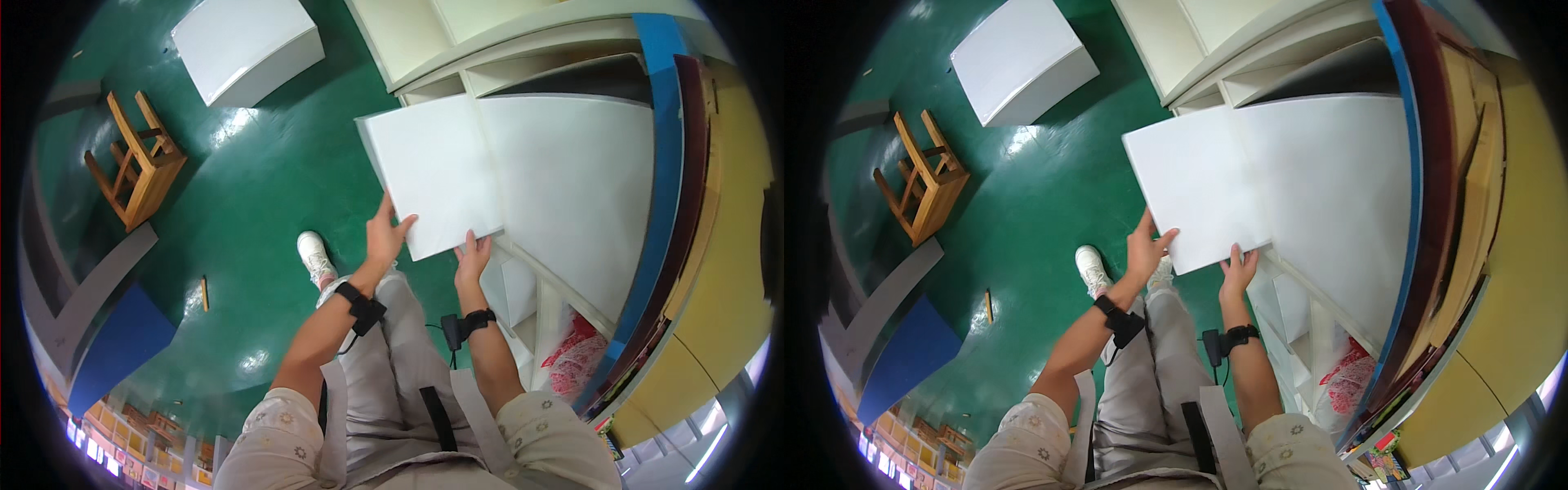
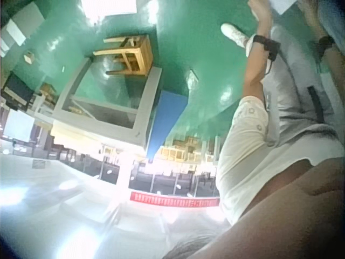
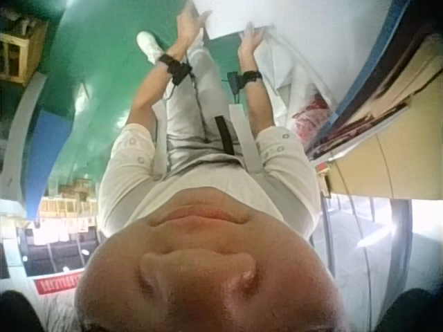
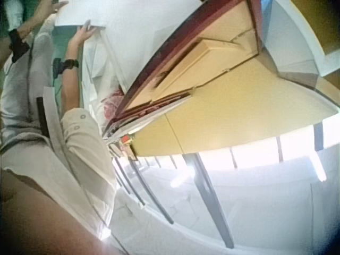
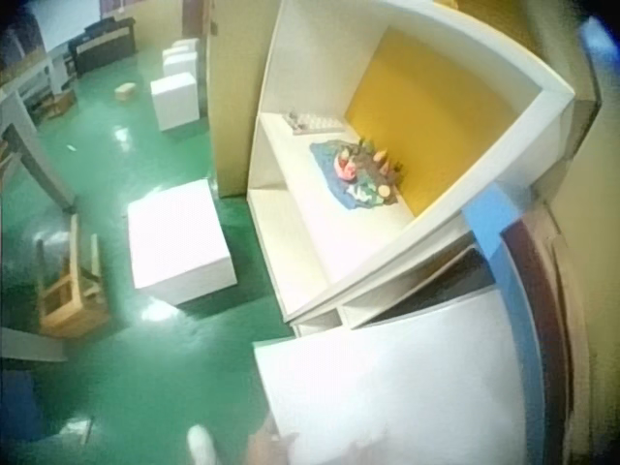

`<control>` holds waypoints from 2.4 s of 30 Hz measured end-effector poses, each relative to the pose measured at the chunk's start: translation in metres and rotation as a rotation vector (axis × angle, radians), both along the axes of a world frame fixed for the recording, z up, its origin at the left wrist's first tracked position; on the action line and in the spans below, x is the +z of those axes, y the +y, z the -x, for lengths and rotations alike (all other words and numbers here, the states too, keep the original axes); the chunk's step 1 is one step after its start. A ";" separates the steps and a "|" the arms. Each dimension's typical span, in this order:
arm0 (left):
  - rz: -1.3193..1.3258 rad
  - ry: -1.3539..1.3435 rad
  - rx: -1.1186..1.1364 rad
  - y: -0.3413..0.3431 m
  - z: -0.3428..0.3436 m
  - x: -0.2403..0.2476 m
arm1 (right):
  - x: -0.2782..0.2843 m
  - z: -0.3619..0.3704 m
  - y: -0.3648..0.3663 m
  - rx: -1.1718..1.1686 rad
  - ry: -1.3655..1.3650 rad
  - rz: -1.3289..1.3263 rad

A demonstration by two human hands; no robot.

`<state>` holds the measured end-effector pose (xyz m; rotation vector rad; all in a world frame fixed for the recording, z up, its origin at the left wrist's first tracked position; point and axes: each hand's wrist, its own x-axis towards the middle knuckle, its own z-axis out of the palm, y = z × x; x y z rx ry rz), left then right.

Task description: Organizing framed artwork, craft materials, and storage cubes on shelves and tables.

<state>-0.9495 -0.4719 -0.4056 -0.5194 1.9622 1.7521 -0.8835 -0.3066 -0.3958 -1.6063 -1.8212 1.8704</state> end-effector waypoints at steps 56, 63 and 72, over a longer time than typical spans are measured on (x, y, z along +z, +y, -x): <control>0.369 0.013 -0.415 -0.267 0.461 -0.044 | -0.015 0.443 -0.155 0.335 0.020 -0.508; -0.094 -0.071 -0.379 -0.143 0.500 -0.029 | -0.046 0.431 -0.158 -0.367 0.042 -0.145; -0.200 -0.121 -0.606 -0.201 0.442 -0.031 | 0.074 0.337 -0.163 0.636 -0.286 0.244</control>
